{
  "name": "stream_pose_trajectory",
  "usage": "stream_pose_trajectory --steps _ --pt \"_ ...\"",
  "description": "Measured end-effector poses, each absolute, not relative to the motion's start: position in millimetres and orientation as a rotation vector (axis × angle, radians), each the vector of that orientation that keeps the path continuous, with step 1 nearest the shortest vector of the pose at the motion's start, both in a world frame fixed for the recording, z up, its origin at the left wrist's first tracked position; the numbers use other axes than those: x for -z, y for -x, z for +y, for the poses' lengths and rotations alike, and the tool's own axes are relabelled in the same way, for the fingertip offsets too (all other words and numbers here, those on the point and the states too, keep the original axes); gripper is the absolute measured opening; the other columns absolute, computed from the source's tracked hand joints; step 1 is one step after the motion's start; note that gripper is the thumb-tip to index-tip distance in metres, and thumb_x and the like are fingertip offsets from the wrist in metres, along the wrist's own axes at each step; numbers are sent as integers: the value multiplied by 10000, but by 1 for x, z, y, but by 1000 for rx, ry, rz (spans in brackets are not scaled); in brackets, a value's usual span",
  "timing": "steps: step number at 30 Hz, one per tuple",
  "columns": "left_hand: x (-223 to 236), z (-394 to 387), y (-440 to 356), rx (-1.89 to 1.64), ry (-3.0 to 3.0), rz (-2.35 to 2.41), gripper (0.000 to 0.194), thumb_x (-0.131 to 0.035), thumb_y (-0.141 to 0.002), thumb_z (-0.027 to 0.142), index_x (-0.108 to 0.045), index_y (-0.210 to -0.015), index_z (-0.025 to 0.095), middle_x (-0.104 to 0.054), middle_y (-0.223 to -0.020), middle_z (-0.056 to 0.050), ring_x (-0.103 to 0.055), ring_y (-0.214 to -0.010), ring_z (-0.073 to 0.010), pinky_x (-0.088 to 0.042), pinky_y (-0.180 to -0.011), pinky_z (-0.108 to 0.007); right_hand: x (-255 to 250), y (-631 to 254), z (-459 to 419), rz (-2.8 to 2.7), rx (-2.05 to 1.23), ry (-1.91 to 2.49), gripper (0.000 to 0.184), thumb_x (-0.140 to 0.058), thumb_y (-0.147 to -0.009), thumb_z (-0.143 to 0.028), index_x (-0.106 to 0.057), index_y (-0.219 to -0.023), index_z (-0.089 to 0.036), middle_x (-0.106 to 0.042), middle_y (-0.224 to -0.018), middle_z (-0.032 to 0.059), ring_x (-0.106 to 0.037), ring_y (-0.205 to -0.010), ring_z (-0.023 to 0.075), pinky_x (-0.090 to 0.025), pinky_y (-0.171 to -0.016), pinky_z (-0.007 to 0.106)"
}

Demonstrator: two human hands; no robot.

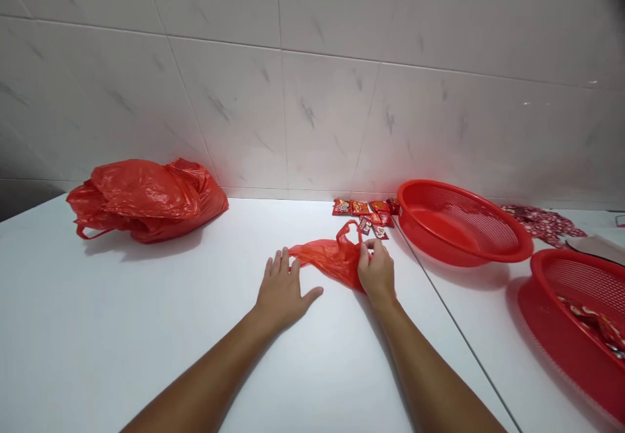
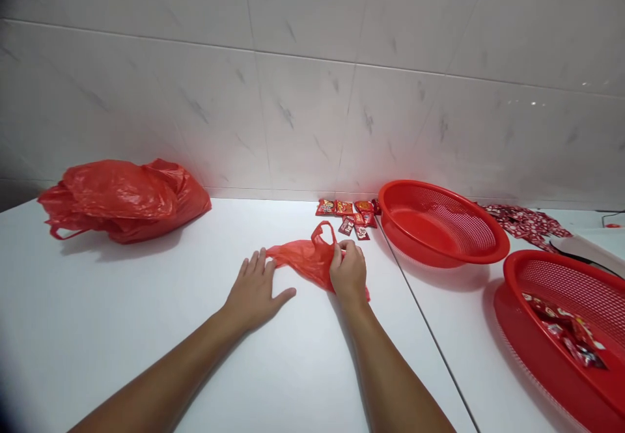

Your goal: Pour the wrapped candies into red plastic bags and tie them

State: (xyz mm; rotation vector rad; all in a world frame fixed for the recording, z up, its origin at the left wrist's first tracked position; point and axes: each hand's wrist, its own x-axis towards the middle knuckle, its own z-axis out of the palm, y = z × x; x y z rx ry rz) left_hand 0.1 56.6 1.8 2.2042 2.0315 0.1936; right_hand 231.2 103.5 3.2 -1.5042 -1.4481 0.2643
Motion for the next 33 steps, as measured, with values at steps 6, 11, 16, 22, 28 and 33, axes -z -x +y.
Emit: stream_pose_trajectory --steps 6,11,16,22,28,33 --pt "2 65 15 -225 -2054 2240 1084 -442 -890 828 -382 -1589 1 -8 -1749 -272 3 -1637 -424 -61 -1311 -605 -11 -229 89 -1109 -367 1376 320 -459 -1012 -558 -499 -997 -241 -680 -781 50 -646 -682 247 -462 -645 343" --pt "-10 56 10 -758 -2406 2082 663 -603 -940 526 -505 -1465 133 -124 -1769 -192 -46 -1647 -379 -94 -1324 -596 -9 -216 77 -1116 -555 1211 325 -478 -1039 -574 -468 -1032 -249 -706 -739 15 -613 -566 212 -450 -585 315" --pt "-21 42 -3 -1165 -2739 1332 247 -563 -971 251 -624 -1201 186 -705 -1237 -149 -639 -1239 -304 -498 -1111 -501 -10 -198 61 -1268 -541 1010 260 -497 -1054 -467 -548 -991 -220 -734 -909 61 -665 -724 212 -511 -678 329" --pt "-14 40 -14 -1087 -2723 1308 213 -457 -1005 143 -620 -1138 170 -712 -993 -110 -673 -884 -251 -554 -727 -389 -17 -190 46 -1450 -444 750 196 -423 -1064 -299 -599 -1080 -215 -720 -1150 117 -702 -1091 267 -555 -937 447" --pt "-16 49 -13 -1381 -2728 1319 206 -558 -1014 202 -594 -1213 166 -730 -881 -58 -660 -691 -188 -480 -621 -320 -16 -197 47 -1512 -312 629 143 -408 -1049 -224 -542 -1002 -237 -718 -1087 95 -713 -1049 248 -584 -896 435" --pt "-25 45 -17 -1571 -2954 1301 65 -630 -957 150 -652 -1004 189 -630 -715 -18 -566 -632 -182 -388 -597 -335 -13 -199 46 -1556 -375 672 184 -400 -1055 -233 -583 -1074 -240 -729 -1121 89 -744 -937 224 -605 -776 372"
